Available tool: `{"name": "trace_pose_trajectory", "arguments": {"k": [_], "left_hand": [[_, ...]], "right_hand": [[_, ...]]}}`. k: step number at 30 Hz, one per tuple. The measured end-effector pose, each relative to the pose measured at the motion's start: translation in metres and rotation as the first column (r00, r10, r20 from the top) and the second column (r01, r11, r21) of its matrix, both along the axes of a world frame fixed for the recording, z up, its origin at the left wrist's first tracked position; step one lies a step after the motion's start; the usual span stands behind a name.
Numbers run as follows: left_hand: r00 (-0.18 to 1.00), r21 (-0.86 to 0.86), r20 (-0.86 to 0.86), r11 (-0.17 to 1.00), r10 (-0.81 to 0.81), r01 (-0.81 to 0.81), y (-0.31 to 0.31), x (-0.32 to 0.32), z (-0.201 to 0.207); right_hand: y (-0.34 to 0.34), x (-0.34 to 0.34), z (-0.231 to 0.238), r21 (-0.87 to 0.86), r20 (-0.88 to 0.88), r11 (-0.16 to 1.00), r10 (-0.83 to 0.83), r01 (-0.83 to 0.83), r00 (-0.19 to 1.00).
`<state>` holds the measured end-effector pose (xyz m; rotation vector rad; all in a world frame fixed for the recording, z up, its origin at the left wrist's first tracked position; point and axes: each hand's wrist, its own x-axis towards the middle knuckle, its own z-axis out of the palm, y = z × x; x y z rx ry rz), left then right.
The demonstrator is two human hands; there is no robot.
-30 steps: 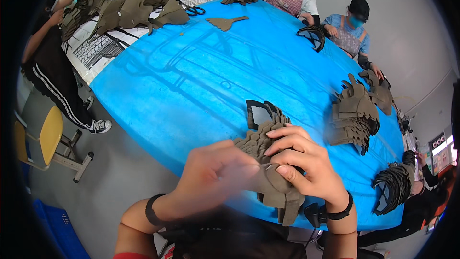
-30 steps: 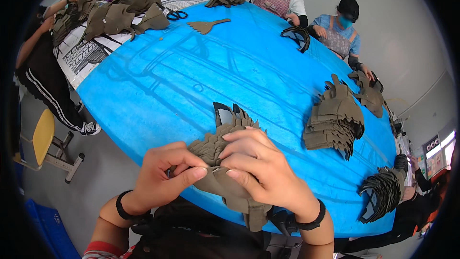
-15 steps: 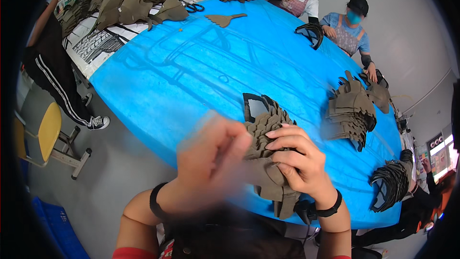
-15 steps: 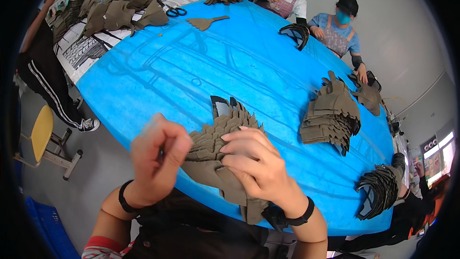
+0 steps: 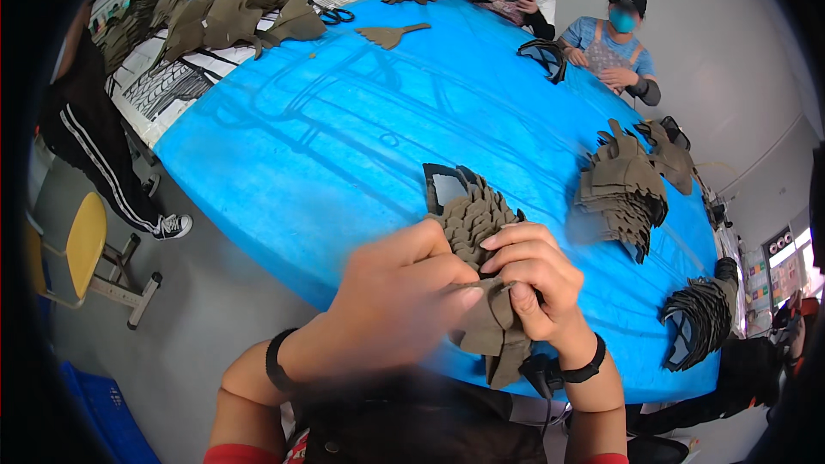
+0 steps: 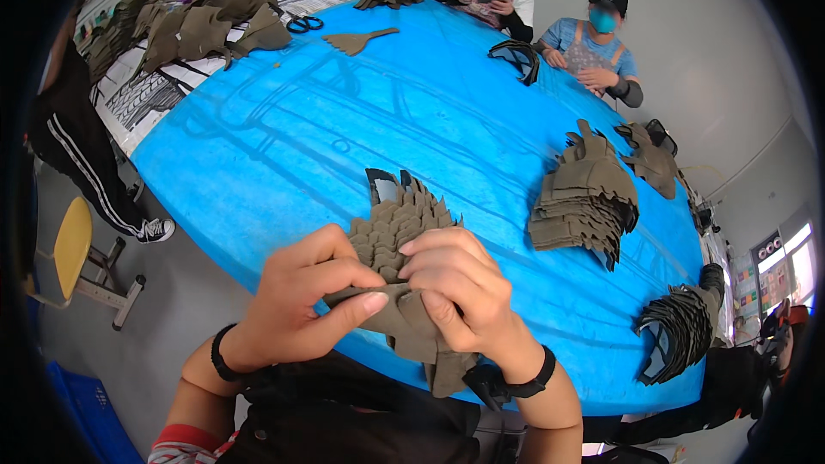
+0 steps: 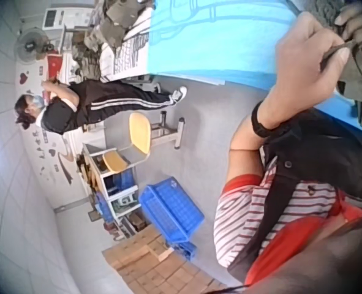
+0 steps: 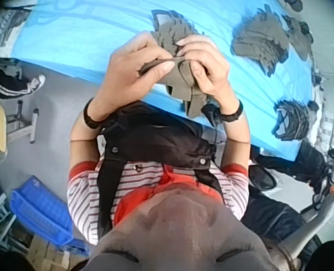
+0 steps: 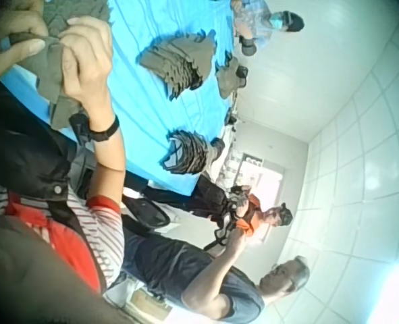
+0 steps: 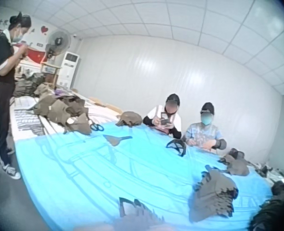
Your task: The recorder is inspecting and manipulating cut brown fabric pieces at a large table in a shoe factory, while other workers perform similar tasks around the table.
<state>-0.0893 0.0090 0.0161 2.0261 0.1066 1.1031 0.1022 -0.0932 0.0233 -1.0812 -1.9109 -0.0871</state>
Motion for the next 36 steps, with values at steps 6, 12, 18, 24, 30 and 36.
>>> {"name": "trace_pose_trajectory", "arguments": {"k": [6,12,18,24,30,36], "left_hand": [[0.998,-0.177,-0.024,0.983,0.049,-0.053,-0.006,0.001,0.008],[0.999,-0.033,-0.008,0.999,0.042,-0.042,-0.002,0.015,0.021],[0.982,-0.438,0.176,0.899,0.071,0.014,-0.016,0.036,0.013],[0.979,-0.168,-0.173,0.982,-0.111,0.082,0.002,0.018,-0.019],[0.999,0.269,-0.002,0.962,0.035,-0.033,0.001,0.023,-0.028],[0.985,0.438,0.140,0.887,0.096,-0.149,-0.002,0.033,-0.043]], "right_hand": [[-0.002,-0.005,0.008,0.004,0.062,0.993,-0.114,0.114,0.991],[-0.013,0.013,0.022,-0.124,0.037,0.982,-0.140,0.144,0.989],[-0.024,0.022,0.039,-0.231,-0.234,0.971,-0.117,0.062,0.965],[-0.080,0.073,0.069,-0.033,-0.693,0.958,-0.228,0.286,0.684],[-0.133,0.123,0.098,-0.020,-0.704,0.893,-0.332,0.450,0.628],[-0.199,0.171,0.112,-0.044,-0.673,0.779,-0.487,0.626,0.557]]}}
